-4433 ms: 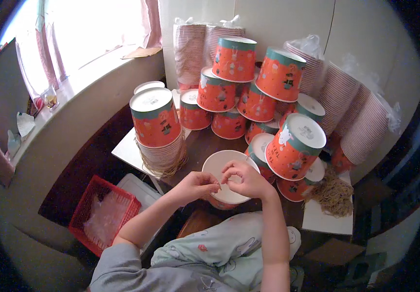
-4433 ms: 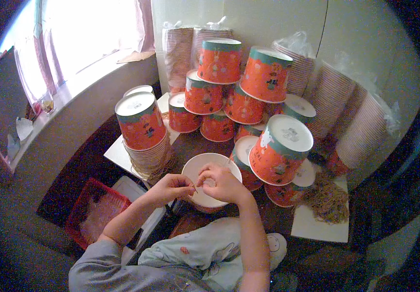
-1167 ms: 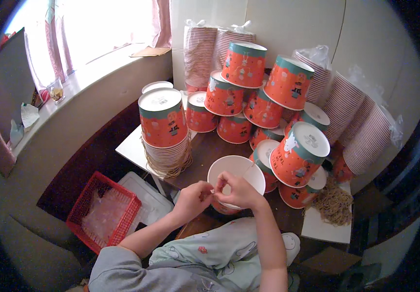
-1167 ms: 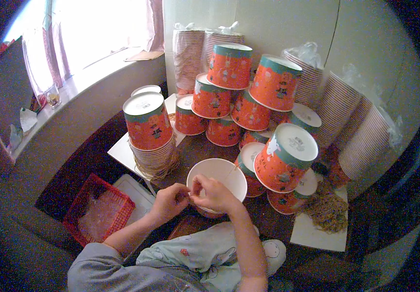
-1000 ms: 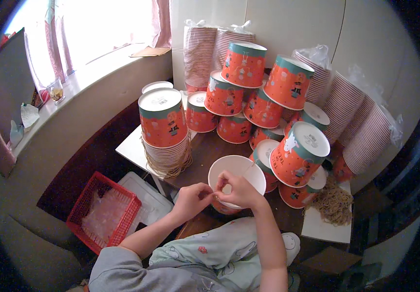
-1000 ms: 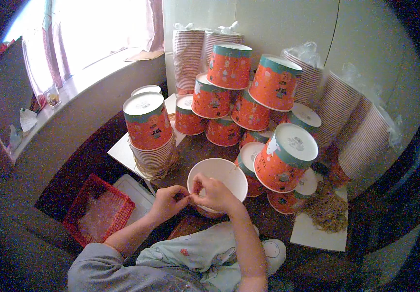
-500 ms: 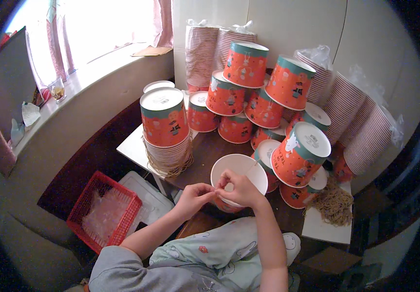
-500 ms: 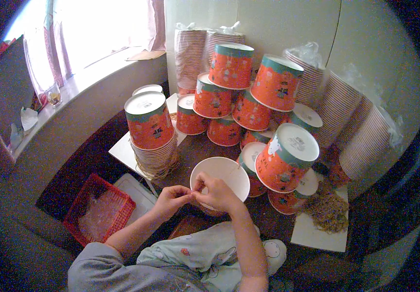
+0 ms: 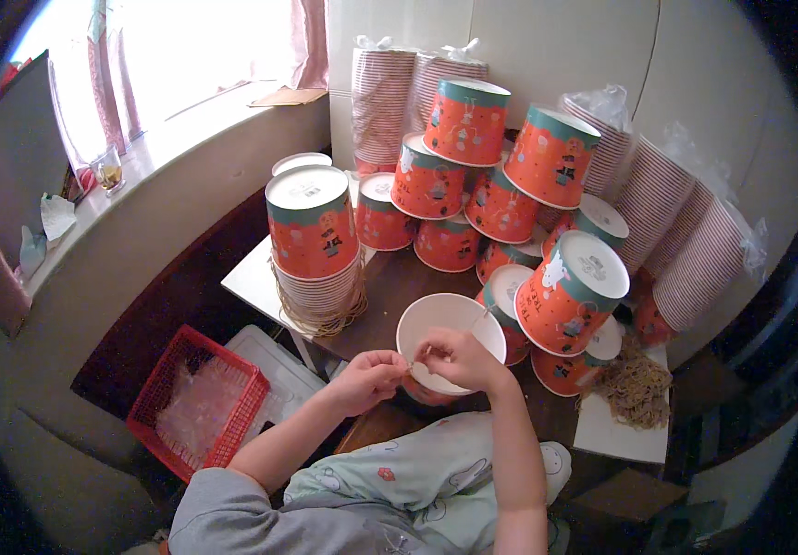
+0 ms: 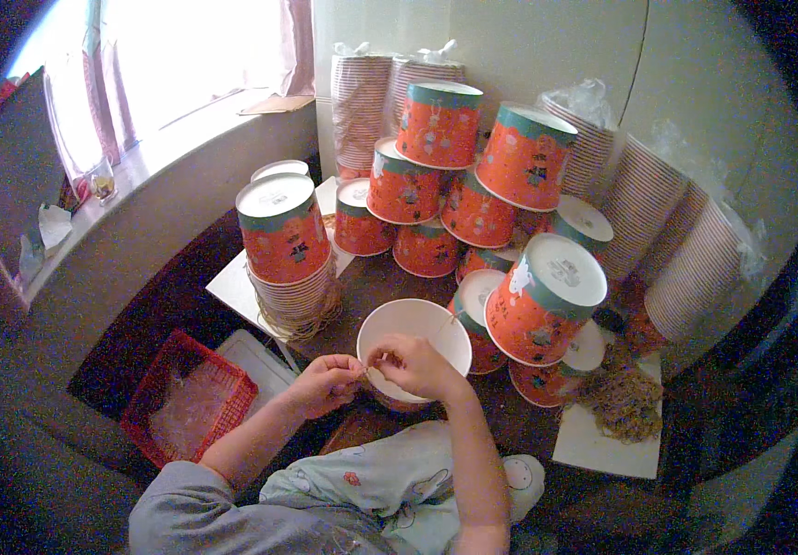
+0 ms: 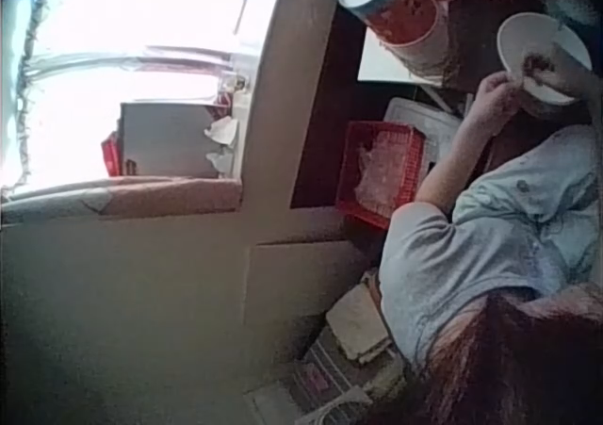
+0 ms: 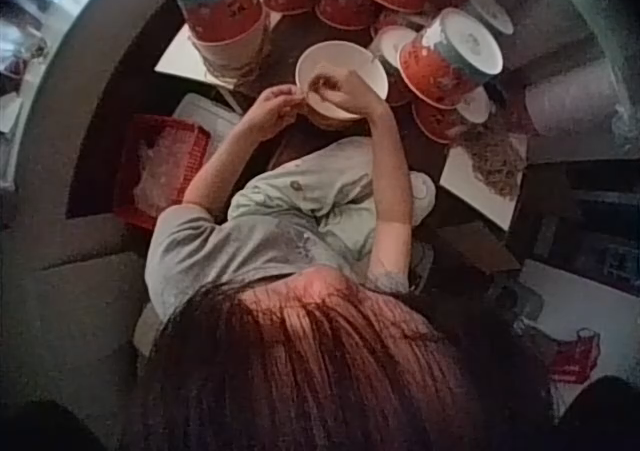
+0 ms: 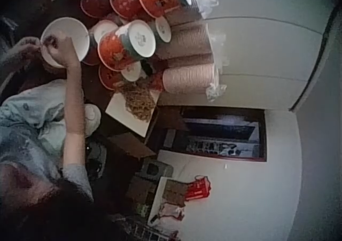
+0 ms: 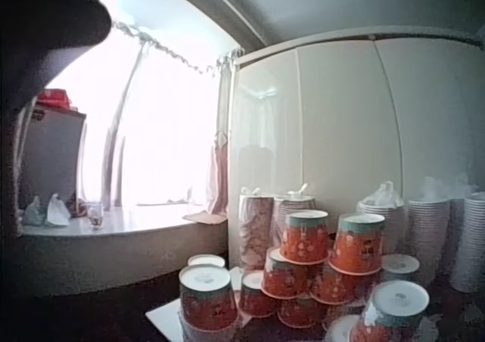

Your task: The recorder is placing rubber bands around paper bowls for packaging.

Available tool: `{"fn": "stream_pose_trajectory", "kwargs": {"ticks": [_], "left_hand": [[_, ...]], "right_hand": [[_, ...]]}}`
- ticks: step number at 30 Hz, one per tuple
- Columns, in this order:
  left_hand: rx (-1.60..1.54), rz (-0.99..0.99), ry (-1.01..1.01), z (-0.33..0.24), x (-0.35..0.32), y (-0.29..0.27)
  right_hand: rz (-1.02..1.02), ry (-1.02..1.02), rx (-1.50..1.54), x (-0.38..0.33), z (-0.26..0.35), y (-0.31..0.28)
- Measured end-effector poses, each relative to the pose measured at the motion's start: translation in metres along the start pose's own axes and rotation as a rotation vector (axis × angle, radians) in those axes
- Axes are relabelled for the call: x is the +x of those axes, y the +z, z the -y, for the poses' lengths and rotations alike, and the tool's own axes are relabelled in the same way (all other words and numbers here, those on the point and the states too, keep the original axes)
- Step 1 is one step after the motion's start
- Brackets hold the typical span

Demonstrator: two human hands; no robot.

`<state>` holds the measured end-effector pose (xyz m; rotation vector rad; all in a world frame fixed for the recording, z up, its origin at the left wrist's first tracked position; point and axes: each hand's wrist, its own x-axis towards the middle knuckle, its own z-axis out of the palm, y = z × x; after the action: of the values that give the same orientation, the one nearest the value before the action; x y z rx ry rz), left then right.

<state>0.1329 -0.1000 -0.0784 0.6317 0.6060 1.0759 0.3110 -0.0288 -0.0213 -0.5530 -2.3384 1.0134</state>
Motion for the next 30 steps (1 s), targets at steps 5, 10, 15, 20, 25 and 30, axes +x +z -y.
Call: {"fn": "stream_pose_trajectory", "kwargs": {"ticks": [5,10,15,20,25,30], "left_hand": [[0.049,-0.051,0.015,-0.005,0.0,0.0],[0.049,-0.053,-0.003,-0.007,0.0,0.0],[0.064,-0.025,-0.007,-0.007,0.0,-0.002],[0.07,-0.004,-0.006,-0.005,0.001,-0.004],[0.35,-0.018,0.182,-0.001,0.001,0.0],[0.975,-0.114,0.511,-0.003,-0.002,0.008]], "right_hand": [[0.006,0.037,0.019,0.001,0.013,0.001],[0.039,-0.067,0.036,0.003,0.0,0.003],[0.051,-0.087,0.058,0.004,-0.003,0.004],[0.012,-0.03,0.086,0.003,-0.005,0.006],[-0.012,0.006,0.095,0.002,-0.004,0.004],[-0.02,0.025,0.107,0.002,-0.003,0.002]]}}
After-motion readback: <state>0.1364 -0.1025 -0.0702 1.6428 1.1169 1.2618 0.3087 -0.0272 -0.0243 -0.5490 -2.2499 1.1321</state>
